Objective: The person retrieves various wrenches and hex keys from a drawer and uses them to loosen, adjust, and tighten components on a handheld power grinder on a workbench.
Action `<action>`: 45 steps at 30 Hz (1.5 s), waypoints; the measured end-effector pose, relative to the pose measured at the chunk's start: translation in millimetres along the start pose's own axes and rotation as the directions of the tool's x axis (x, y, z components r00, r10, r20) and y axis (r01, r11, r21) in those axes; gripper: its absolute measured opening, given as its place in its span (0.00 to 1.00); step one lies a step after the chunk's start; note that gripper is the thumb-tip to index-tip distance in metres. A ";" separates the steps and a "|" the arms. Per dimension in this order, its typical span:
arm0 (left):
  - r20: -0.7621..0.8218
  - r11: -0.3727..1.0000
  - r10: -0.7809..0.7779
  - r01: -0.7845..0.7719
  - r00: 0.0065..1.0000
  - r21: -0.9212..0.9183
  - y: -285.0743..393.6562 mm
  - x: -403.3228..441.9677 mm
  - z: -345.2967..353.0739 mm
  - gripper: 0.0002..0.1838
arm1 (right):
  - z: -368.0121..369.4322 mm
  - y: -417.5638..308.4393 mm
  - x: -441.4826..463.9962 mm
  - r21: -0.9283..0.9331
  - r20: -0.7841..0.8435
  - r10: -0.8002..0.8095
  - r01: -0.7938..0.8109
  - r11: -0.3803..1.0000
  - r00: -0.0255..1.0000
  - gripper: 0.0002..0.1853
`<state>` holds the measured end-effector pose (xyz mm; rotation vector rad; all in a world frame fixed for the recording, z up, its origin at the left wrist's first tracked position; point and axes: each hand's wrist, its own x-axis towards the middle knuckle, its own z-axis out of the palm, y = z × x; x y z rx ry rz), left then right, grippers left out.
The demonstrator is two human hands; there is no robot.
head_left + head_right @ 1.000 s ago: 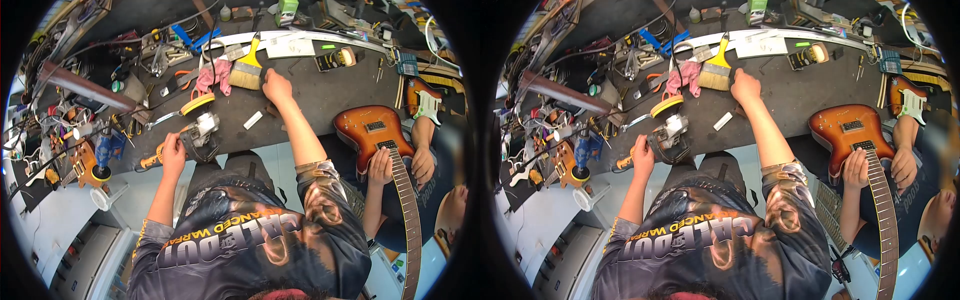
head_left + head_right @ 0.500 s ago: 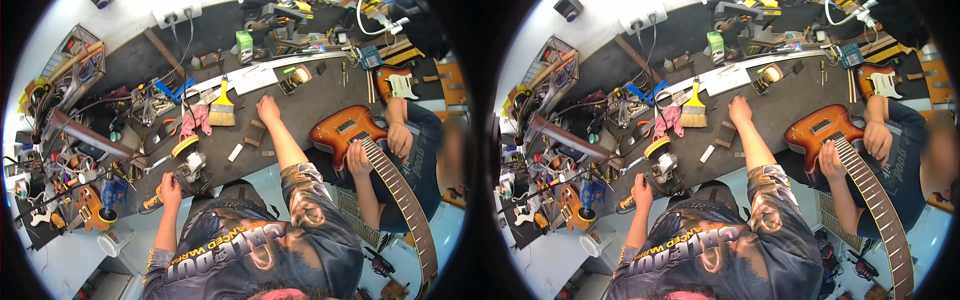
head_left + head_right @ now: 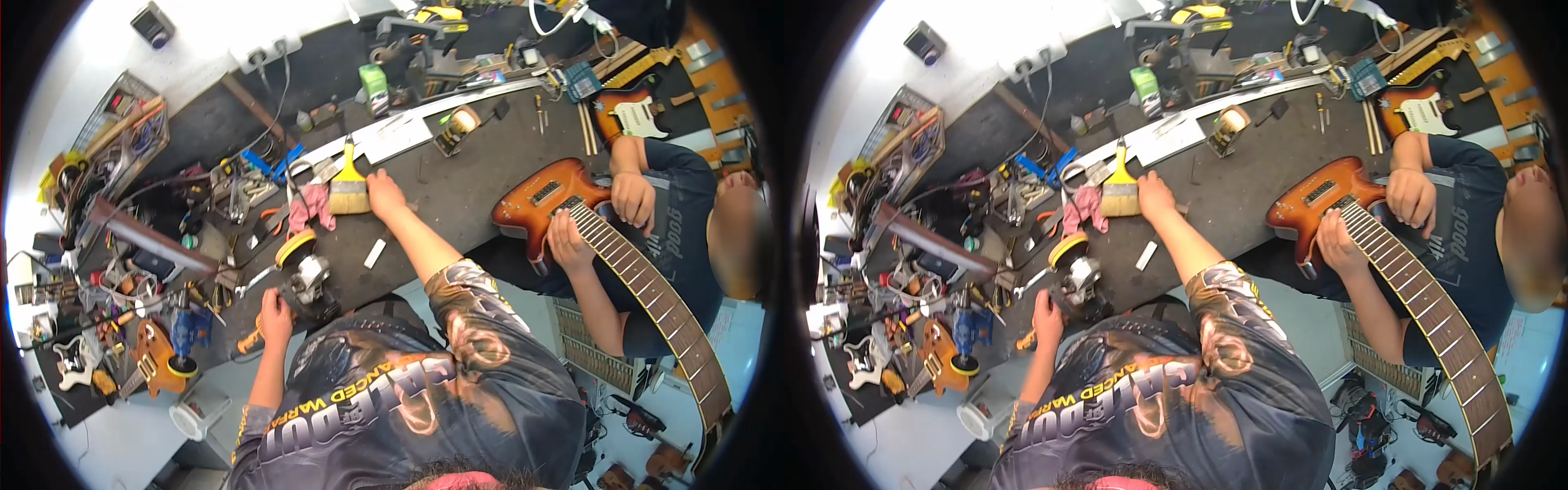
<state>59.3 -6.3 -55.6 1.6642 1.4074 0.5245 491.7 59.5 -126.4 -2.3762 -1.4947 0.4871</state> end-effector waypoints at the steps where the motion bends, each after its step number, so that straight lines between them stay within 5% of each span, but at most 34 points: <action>1: -0.019 0.997 0.053 -0.052 0.998 0.054 1.8 0.6 0.1 0.04 | 4.7 1.0 3.7 0.066 0.016 0.064 -0.065 0.996 0.998 0.11; 3: -0.050 0.973 0.164 -0.153 0.985 0.175 5.5 0.3 -1.0 0.05 | 9.8 16.8 9.2 0.098 -0.044 0.038 -0.033 0.995 0.998 0.12; 5: -0.003 1.000 -0.004 0.004 1.000 0.027 4.7 0.7 -1.5 0.05 | -3.7 33.0 18.8 0.155 -0.044 0.069 -0.062 0.986 0.997 0.16; 8: 0.019 0.999 -0.034 0.034 0.999 -0.006 8.4 4.3 -3.7 0.04 | -24.2 45.2 29.0 0.176 0.093 0.146 -0.161 0.971 0.985 0.21; 14: -0.014 1.000 -0.022 0.022 1.000 0.006 19.9 4.9 -4.1 0.03 | -18.3 61.2 26.8 0.093 -0.036 0.005 -0.002 0.996 0.999 0.16; 17: -0.006 0.999 -0.051 0.051 0.999 -0.013 21.9 5.0 -5.7 0.04 | -30.1 83.4 28.4 0.477 -0.073 0.248 -0.185 0.859 0.966 0.11; 19: -0.018 0.998 -0.058 0.058 0.998 -0.013 21.0 3.8 -5.9 0.04 | -53.5 85.1 20.8 0.368 -0.293 0.226 -0.108 0.923 0.929 0.07; 23: -0.057 0.999 -0.035 0.037 0.998 0.040 22.3 5.1 -7.2 0.05 | -65.8 77.3 22.6 0.182 -0.382 0.003 0.072 0.981 0.924 0.06; 26: -0.049 0.995 -0.095 0.096 0.994 0.014 18.8 5.0 -6.7 0.04 | -48.8 93.8 33.2 -0.138 -0.168 -0.238 0.216 0.967 0.957 0.06; 32: -0.067 0.990 0.102 -0.094 0.993 0.109 -6.4 7.9 -3.2 0.02 | -62.5 72.0 11.8 -0.137 -0.251 -0.117 0.084 0.987 0.961 0.15; 35: -0.066 0.986 -0.163 0.160 0.984 -0.056 39.3 3.1 -9.1 0.05 | -53.4 78.2 -6.1 -0.059 -0.343 0.234 -0.269 0.961 0.910 0.16; 37: -0.069 0.989 -0.136 0.132 0.988 -0.065 18.4 4.5 -3.8 0.05 | -43.1 90.9 -17.1 -0.061 -0.274 0.345 -0.374 0.925 0.898 0.18; 41: -0.114 0.998 -0.065 0.065 0.991 -0.003 6.5 6.1 -0.8 0.05 | -25.0 115.9 -18.8 -0.146 -0.248 0.238 -0.280 0.949 0.939 0.17; 45: -0.107 0.998 -0.062 0.060 0.992 -0.025 -0.4 5.4 0.7 0.05 | -45.0 109.3 -31.9 0.236 -0.163 0.447 -0.405 0.883 0.879 0.14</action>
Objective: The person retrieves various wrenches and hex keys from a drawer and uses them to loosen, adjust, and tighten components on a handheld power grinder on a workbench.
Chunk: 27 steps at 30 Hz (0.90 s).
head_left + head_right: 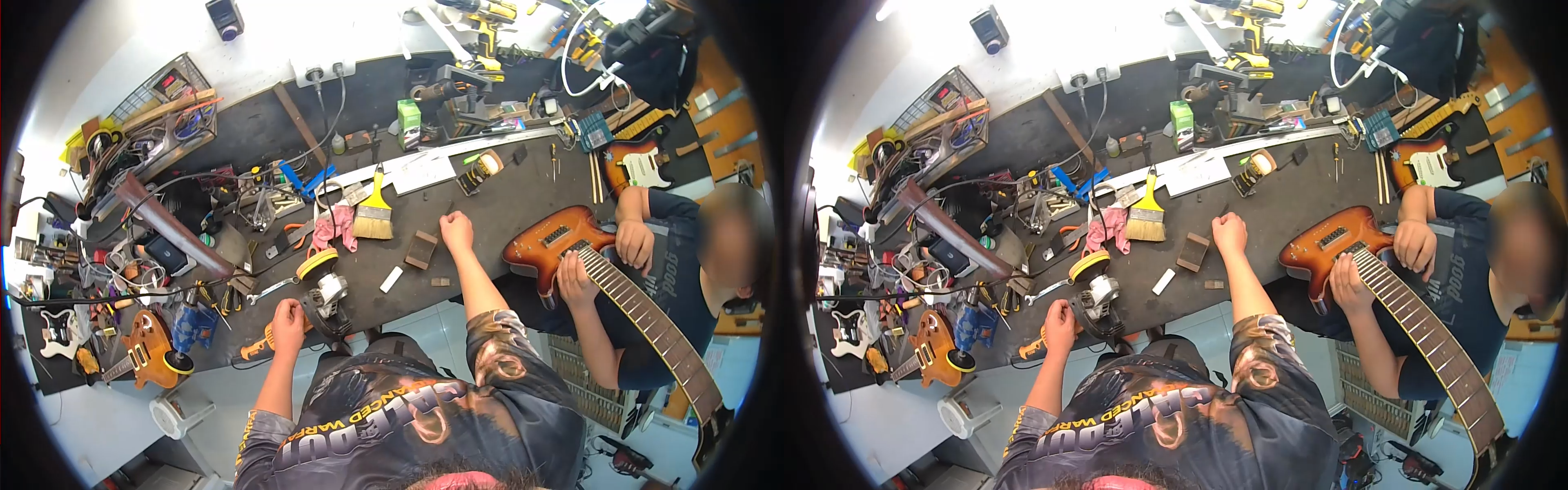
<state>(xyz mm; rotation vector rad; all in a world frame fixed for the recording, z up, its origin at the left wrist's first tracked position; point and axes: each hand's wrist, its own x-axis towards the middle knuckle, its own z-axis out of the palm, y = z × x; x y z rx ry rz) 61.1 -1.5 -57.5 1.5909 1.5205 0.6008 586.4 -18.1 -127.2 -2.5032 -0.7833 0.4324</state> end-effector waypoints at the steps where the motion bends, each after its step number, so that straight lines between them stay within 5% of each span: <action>1: -0.003 1.000 0.011 -0.011 1.000 -0.006 -4.2 0.7 0.9 0.05 | -1.8 0.4 -2.5 0.145 -0.016 0.047 -0.044 0.988 0.999 0.13; 3: -0.010 0.990 0.134 -0.134 0.991 0.035 -19.4 4.2 2.2 0.03 | -6.2 1.3 -11.5 0.421 -0.025 0.141 -0.118 0.899 0.990 0.12; 4: -0.011 0.980 0.194 -0.193 0.981 0.054 -17.9 5.5 3.5 0.02 | -10.3 -4.0 -15.0 0.367 -0.130 0.074 -0.021 0.930 0.989 0.13; 7: 0.022 0.999 -0.035 0.036 0.999 -0.038 -0.4 0.9 0.8 0.04 | -12.8 -7.6 -15.9 0.161 -0.337 -0.145 0.209 0.965 0.930 0.15; 10: 0.072 0.994 -0.067 0.073 0.995 -0.085 6.4 -0.5 -2.6 0.03 | -12.2 2.0 2.3 0.241 -0.337 -0.188 0.277 0.930 0.923 0.15; 13: 0.081 0.997 0.026 -0.020 0.996 -0.076 -0.2 1.7 -3.2 0.03 | -35.5 0.5 -16.4 0.708 -0.125 0.007 0.084 0.701 0.992 0.13; 14: 0.082 0.996 0.058 -0.052 0.995 -0.070 -1.7 1.2 -3.5 0.04 | -48.8 1.3 -32.7 0.733 -0.098 0.016 0.061 0.677 0.995 0.12; 17: 0.164 0.971 -0.043 0.080 0.985 -0.226 3.6 -4.2 -10.0 0.04 | -74.0 13.2 -104.8 0.855 -0.071 0.056 0.032 0.518 0.996 0.12; 18: 0.034 0.970 0.231 -0.227 0.972 -0.082 -34.3 5.3 -5.1 0.05 | -70.5 29.6 -127.2 0.892 -0.061 0.085 0.016 0.452 0.995 0.13; 20: 0.061 0.964 0.011 0.006 0.998 -0.265 -17.6 -20.9 -12.0 0.06 | -83.7 47.0 -195.7 0.926 0.010 0.135 -0.060 0.373 0.991 0.12; 22: -0.100 0.836 0.541 -0.522 0.835 0.168 -32.3 -39.1 -14.1 0.06 | -91.5 73.5 -268.2 0.938 0.069 0.176 -0.124 0.325 0.982 0.11; 26: 0.158 0.829 0.538 -0.554 0.828 0.078 -57.5 -93.2 -7.0 0.05 | -108.0 133.0 -423.3 0.941 0.276 0.229 -0.310 0.132 0.934 0.13; 27: 0.323 0.825 0.531 -0.565 0.783 0.014 -51.5 -109.9 2.8 0.06 | -112.7 146.0 -459.9 0.930 0.339 0.246 -0.364 0.061 0.908 0.13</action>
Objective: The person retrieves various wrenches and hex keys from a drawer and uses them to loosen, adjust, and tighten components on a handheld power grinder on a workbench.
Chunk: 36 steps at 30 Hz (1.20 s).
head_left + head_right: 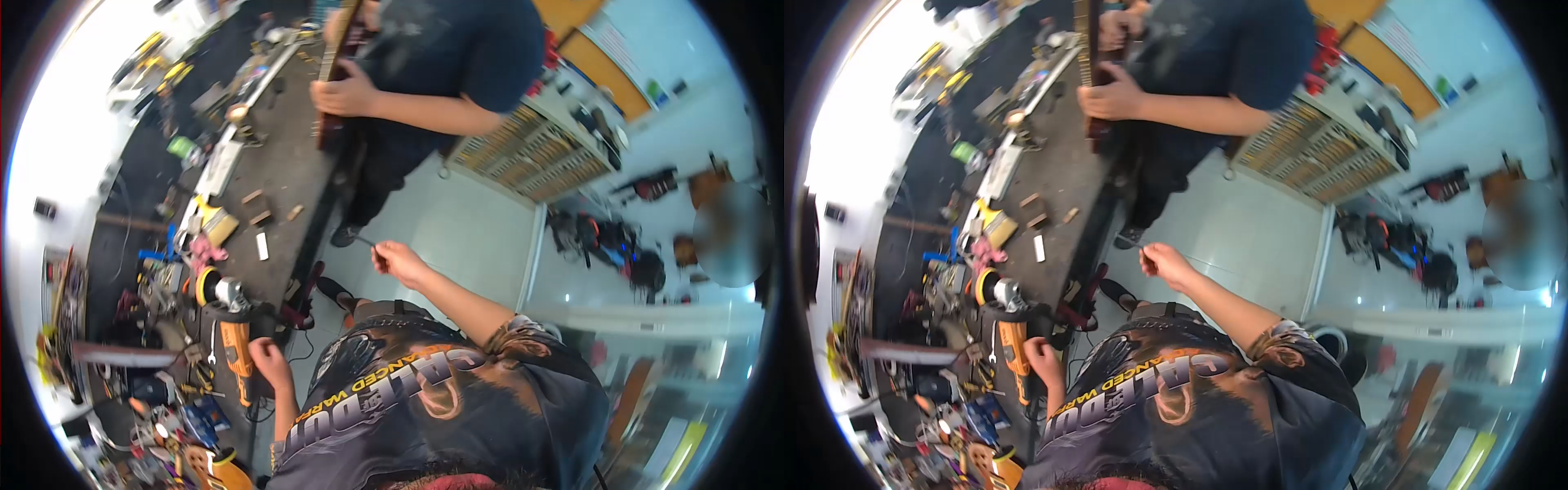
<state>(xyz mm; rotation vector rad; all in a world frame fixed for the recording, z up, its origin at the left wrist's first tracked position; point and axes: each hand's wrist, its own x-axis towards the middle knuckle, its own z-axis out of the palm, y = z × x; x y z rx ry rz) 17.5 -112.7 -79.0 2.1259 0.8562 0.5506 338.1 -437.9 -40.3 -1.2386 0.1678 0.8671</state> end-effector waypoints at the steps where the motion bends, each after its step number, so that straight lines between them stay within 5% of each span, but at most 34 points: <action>1: 0.166 0.998 0.025 -0.016 0.986 -0.054 21.2 -11.1 12.7 0.06 | -18.6 7.5 -28.5 0.058 -0.001 0.073 -0.073 0.996 0.997 0.13; 2: 0.334 0.984 0.080 -0.021 0.939 -0.178 42.4 -17.9 30.7 0.07 | -34.8 14.4 -54.1 0.044 -0.011 0.094 -0.094 0.995 0.996 0.14; 4: 0.738 0.962 0.036 0.175 0.674 -0.207 78.0 -16.0 77.0 0.14 | -60.1 16.2 -89.3 0.013 -0.013 0.130 -0.130 0.991 0.991 0.14; 8: 0.827 0.869 0.249 0.261 0.504 -0.421 220.9 0.2 175.0 0.25 | -103.8 5.8 -106.9 -0.009 0.092 0.104 -0.104 0.995 0.990 0.14; 10: 0.834 0.854 0.278 0.274 0.477 -0.442 301.7 10.9 216.7 0.18 | -127.4 -6.7 -103.1 0.019 0.102 0.080 -0.082 0.996 0.992 0.14; 13: 0.788 0.868 0.478 -0.073 0.387 -0.491 359.6 24.0 316.6 0.09 | -190.6 -34.0 -84.4 0.052 0.114 0.039 -0.045 0.998 0.993 0.13; 18: 0.849 0.896 0.391 0.063 0.356 -0.439 442.4 5.2 509.5 0.09 | -371.3 -108.7 -46.1 0.017 0.054 0.053 -0.054 0.998 0.997 0.12; 22: 0.931 0.798 -0.010 0.564 0.365 -0.212 513.3 -14.3 701.8 0.12 | -580.0 -152.6 9.1 0.091 -0.277 0.102 -0.080 0.993 0.956 0.15; 24: 0.930 0.807 -0.055 0.564 0.364 -0.173 563.2 -15.5 788.2 0.10 | -706.5 -177.1 47.3 0.344 -0.393 0.083 0.063 0.937 0.916 0.13; 28: 0.912 0.855 0.198 0.393 0.359 -0.340 694.1 -5.2 894.3 0.08 | -855.2 -309.1 83.2 0.228 -0.737 -0.116 0.407 0.885 0.665 0.15; 32: 0.937 0.872 0.210 0.380 0.279 -0.308 767.5 -7.8 927.2 0.10 | -876.0 -382.5 83.9 0.261 -0.767 -0.083 0.426 0.866 0.637 0.15; 36: 0.959 0.920 0.183 0.307 0.215 -0.244 761.9 -18.9 932.4 0.14 | -891.3 -372.4 79.1 0.515 -0.634 -0.132 0.544 0.662 0.762 0.13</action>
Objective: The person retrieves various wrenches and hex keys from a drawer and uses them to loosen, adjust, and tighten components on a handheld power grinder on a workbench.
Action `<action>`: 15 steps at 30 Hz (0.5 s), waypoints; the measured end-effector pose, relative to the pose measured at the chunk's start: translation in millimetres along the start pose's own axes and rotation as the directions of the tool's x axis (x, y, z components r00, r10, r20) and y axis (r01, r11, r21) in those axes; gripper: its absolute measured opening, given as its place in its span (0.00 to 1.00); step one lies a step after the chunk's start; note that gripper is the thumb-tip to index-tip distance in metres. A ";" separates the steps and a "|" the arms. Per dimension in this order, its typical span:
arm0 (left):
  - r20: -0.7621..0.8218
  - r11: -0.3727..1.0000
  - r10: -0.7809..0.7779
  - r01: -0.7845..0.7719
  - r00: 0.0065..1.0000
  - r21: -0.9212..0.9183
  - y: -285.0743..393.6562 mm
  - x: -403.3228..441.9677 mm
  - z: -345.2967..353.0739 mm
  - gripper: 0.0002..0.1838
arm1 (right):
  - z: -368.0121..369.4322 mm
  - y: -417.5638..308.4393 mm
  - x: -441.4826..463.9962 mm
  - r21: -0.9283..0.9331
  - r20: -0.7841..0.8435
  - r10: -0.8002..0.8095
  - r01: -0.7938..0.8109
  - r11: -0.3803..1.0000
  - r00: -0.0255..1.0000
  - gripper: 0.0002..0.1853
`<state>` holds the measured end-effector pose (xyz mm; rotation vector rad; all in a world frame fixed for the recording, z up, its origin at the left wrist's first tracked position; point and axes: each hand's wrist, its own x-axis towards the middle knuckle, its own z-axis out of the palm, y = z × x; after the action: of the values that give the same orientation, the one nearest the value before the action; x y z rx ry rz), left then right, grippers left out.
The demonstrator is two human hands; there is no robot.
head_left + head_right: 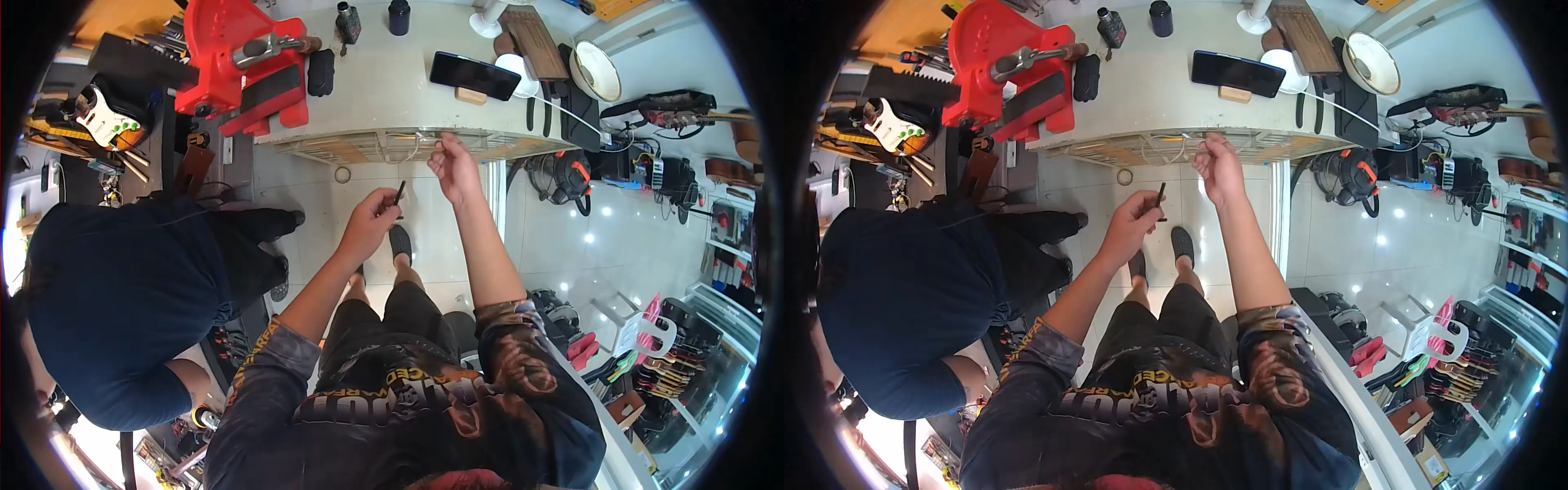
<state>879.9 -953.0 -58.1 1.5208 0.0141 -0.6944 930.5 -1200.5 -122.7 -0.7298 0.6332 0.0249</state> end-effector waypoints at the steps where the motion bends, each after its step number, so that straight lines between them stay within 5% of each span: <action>1: 0.004 0.999 -0.016 0.016 1.000 0.037 -6.7 -1.6 -0.2 0.15 | -1.1 0.2 -2.1 -0.017 -0.017 -0.018 0.018 1.000 1.000 0.14; 4: -0.062 0.993 -0.119 0.119 0.991 -0.008 -23.2 -4.8 0.1 0.16 | 12.3 -9.0 -10.0 -0.083 -0.126 -0.055 0.045 0.996 0.991 0.14; 6: -0.072 0.995 -0.070 0.075 0.995 0.069 -23.7 -7.5 1.9 0.16 | 12.9 -15.5 -6.8 -0.026 -0.050 0.038 -0.039 0.999 0.998 0.13; 10: -0.085 0.948 0.236 -0.211 0.968 0.237 2.2 4.6 7.5 0.16 | 16.9 -17.4 3.2 -0.147 -0.055 0.147 -0.153 0.977 0.988 0.13; 13: -0.084 0.889 0.329 -0.279 0.940 0.364 43.2 11.4 10.9 0.15 | 20.2 -13.4 9.1 -0.181 -0.184 0.105 -0.139 0.974 0.977 0.12; 15: -0.084 0.849 0.380 -0.312 0.921 0.427 52.7 21.4 7.7 0.14 | 24.3 -12.6 14.2 -0.075 -0.113 0.101 -0.109 0.991 0.989 0.12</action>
<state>916.4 -973.9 -19.1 1.9158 -0.2926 -0.2819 957.9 -1197.5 -108.9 -0.7794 0.7781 0.1092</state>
